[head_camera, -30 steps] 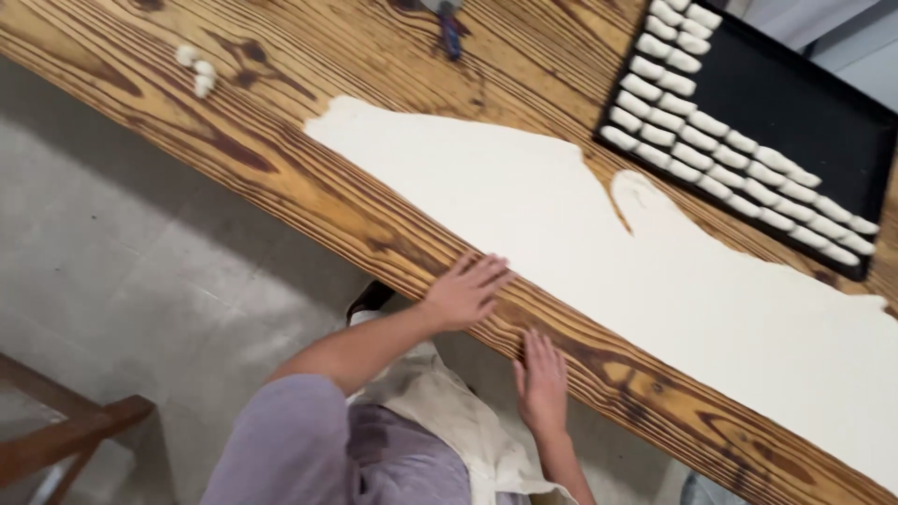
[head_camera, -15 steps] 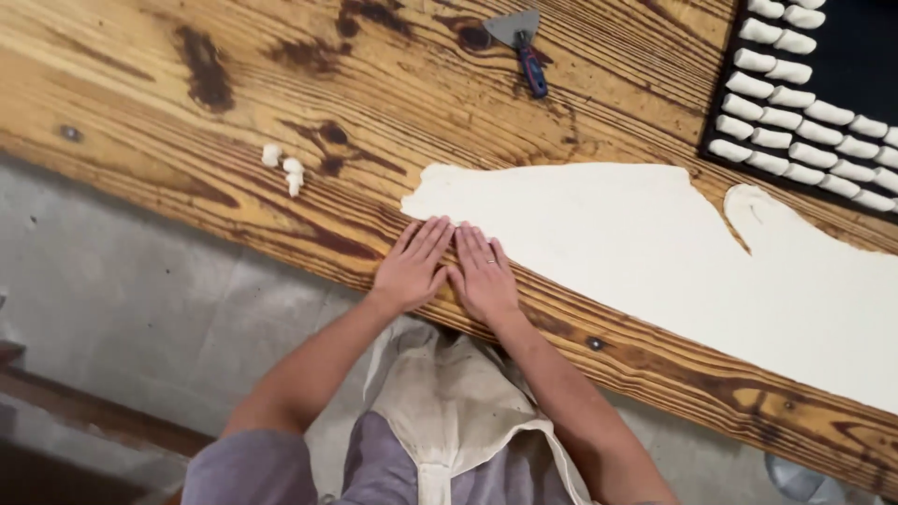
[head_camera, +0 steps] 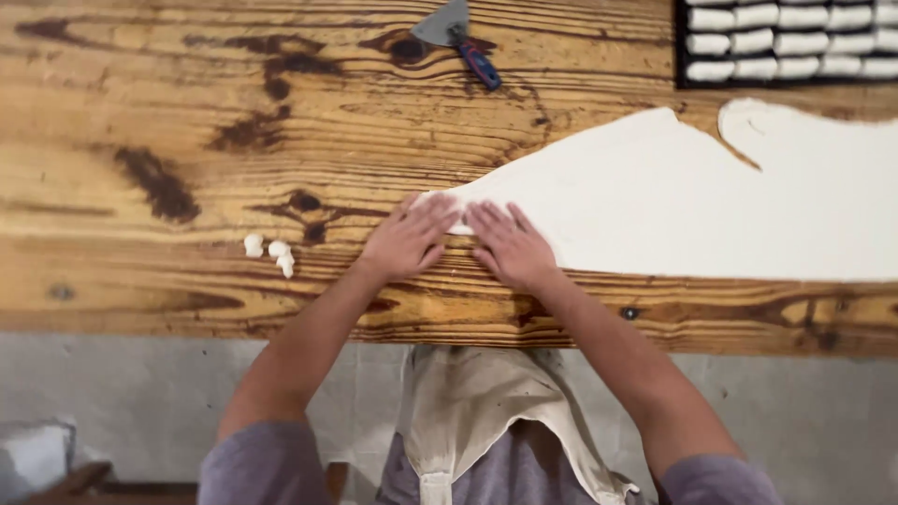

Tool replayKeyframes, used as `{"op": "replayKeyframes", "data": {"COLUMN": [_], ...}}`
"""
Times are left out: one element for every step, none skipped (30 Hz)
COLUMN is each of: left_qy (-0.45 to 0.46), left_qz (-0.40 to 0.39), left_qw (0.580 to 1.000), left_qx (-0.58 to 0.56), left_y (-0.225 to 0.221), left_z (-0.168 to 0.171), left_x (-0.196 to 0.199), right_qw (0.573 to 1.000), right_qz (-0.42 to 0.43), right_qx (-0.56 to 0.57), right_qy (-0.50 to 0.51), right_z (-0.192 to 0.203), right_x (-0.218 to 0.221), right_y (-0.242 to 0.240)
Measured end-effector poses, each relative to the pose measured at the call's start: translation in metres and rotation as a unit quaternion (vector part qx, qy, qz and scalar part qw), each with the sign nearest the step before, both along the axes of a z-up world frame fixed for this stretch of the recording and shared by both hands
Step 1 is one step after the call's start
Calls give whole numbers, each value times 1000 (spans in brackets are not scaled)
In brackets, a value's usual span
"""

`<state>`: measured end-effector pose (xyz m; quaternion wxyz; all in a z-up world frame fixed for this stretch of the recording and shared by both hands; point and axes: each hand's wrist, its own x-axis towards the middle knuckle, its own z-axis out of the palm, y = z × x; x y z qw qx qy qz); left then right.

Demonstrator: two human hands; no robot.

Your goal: Cut dough into small pieces and arrange them on a baking tray

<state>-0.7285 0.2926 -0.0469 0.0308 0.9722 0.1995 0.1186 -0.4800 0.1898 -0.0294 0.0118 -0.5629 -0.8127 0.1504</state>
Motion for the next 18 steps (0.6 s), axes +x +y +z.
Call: {"op": "replayKeyframes", "data": {"left_qy": [2,-14,-30,-25,-12,-2,-1,17,35,37,77,114,113,109,105,106,105,104], "left_qz": [-17,-25,-33,-48,-52,-57,-74,-53,-32,-38,5,50,46,60,73,69,33,-3], "left_qw": [1000,1000,999,999,998,998,997,997,997,996,993,986,987,986,984,984,985,985], "left_qx": [-2,-3,-4,-9,-24,-34,-32,-47,-62,-65,-90,-107,-102,-113,-123,-123,-132,-141], "left_y": [8,18,28,26,24,29,25,22,20,12,4,5,-9,-22,-35,-44,-52,-61], "left_z": [-1,-1,-2,0,4,7,6,5,3,6,10,14,17,19,22,21,20,18], "left_x": [2,5,8,5,2,4,2,4,4,7,8,12,18,23,28,34,41,48], "right_qw": [1000,1000,1000,999,999,996,996,996,996,996,989,974,972,978,982,981,986,978], "right_qz": [-17,-18,-19,-34,-33,-34,-50,-46,-42,-48,-130,-209,-214,-202,-189,-193,-139,-83], "right_qx": [-2,8,18,14,43,78,79,76,73,70,68,73,77,41,6,6,-91,-186], "right_qy": [2,-6,-15,-10,-1,2,2,-9,-19,-17,-36,-56,-57,-24,8,8,-16,-40], "right_z": [3,7,10,5,1,-2,3,10,16,11,6,1,-6,-14,-22,-4,13,31], "right_x": [3,7,10,11,11,15,16,22,28,38,47,61,56,50,44,43,42,42], "right_y": [-1,-1,-1,-17,-33,-44,-41,-37,-33,-30,-26,-14,-29,-43,-56,-60,-64,-68]}}
